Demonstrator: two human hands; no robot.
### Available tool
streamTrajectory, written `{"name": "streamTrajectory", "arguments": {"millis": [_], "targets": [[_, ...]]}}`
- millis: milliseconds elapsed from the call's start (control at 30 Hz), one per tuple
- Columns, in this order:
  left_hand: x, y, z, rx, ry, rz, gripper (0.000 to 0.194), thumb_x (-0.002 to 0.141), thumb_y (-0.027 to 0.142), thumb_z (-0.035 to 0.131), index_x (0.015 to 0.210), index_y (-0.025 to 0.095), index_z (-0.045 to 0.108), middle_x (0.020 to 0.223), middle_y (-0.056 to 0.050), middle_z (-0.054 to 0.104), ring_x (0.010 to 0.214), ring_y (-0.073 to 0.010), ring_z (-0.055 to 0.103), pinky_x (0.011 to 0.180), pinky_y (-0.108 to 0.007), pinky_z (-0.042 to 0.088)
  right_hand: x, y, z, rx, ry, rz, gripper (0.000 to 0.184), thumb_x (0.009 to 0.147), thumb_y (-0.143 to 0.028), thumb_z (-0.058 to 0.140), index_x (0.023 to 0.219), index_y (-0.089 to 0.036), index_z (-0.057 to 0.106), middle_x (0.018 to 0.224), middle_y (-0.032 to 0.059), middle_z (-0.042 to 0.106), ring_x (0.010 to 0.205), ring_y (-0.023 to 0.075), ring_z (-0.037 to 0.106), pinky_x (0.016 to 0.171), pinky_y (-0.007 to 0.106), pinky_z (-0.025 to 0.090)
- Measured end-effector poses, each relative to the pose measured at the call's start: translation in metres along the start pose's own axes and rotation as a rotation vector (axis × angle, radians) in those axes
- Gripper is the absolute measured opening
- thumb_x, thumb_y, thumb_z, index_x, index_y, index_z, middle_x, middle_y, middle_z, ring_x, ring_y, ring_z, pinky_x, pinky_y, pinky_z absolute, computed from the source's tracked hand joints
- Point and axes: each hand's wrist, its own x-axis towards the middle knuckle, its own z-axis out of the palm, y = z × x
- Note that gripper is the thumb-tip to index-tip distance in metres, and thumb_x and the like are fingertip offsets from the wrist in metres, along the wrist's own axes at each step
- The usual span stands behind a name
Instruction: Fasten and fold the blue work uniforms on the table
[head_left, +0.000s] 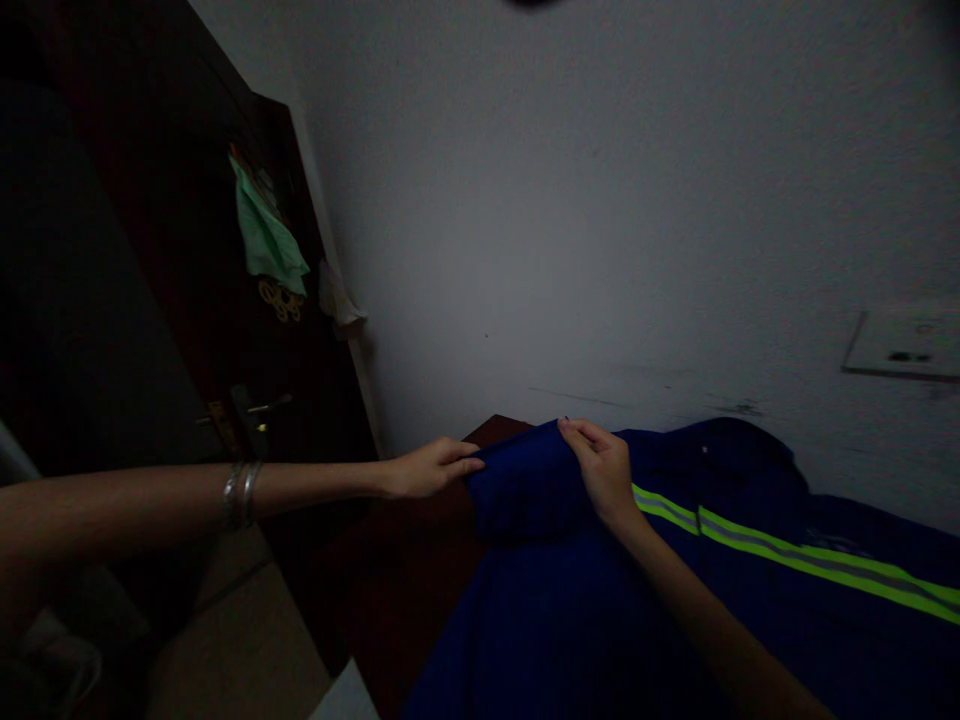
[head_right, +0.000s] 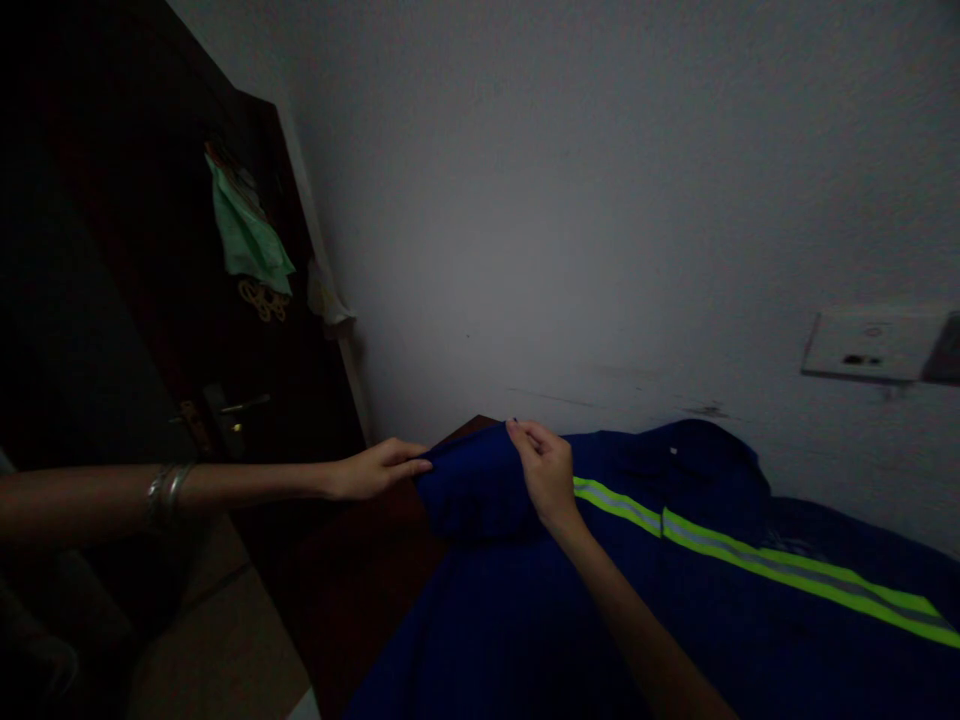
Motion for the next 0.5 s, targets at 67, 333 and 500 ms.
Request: {"name": "streamTrajectory", "arguments": {"millis": [67, 333, 500], "targets": [[-0.001, 0.001, -0.001, 0.013, 0.001, 0.001, 0.033, 0.088, 0.042, 0.042, 0.084, 0.015, 0.061, 0.073, 0.0, 0.059, 0.074, -0.013, 0.051, 0.068, -0.023, 0.042, 0.0, 0.0, 0.002, 0.005, 0.016, -0.004, 0.03, 0.072, -0.043, 0.06, 0.058, -0.016, 0.059, 0.057, -0.0016, 0.055, 0.057, 0.0121, 0.048, 0.054, 0.023, 0.036], [0.007, -0.007, -0.006, -0.174, 0.031, -0.072, 0.032, 0.084, 0.042, 0.048, 0.079, 0.014, 0.062, 0.075, -0.002, 0.063, 0.071, -0.0128, 0.054, 0.072, -0.025, 0.045, 0.007, 0.008, 0.006, 0.045, -0.003, 0.006, 0.029, 0.072, -0.045, 0.06, 0.068, -0.016, 0.061, 0.064, 0.0001, 0.061, 0.062, 0.0142, 0.055, 0.058, 0.024, 0.041], [0.038, -0.061, -0.05, -0.438, 0.279, -0.292, 0.027, 0.082, 0.033, 0.052, 0.077, 0.008, 0.061, 0.068, -0.008, 0.064, 0.065, -0.0168, 0.06, 0.071, -0.033, 0.05, 0.022, 0.023, -0.013, 0.042, -0.071, -0.005, 0.037, 0.076, -0.047, 0.055, 0.097, -0.017, 0.056, 0.087, 0.0055, 0.067, 0.067, 0.0144, 0.062, 0.068, 0.029, 0.046]]}}
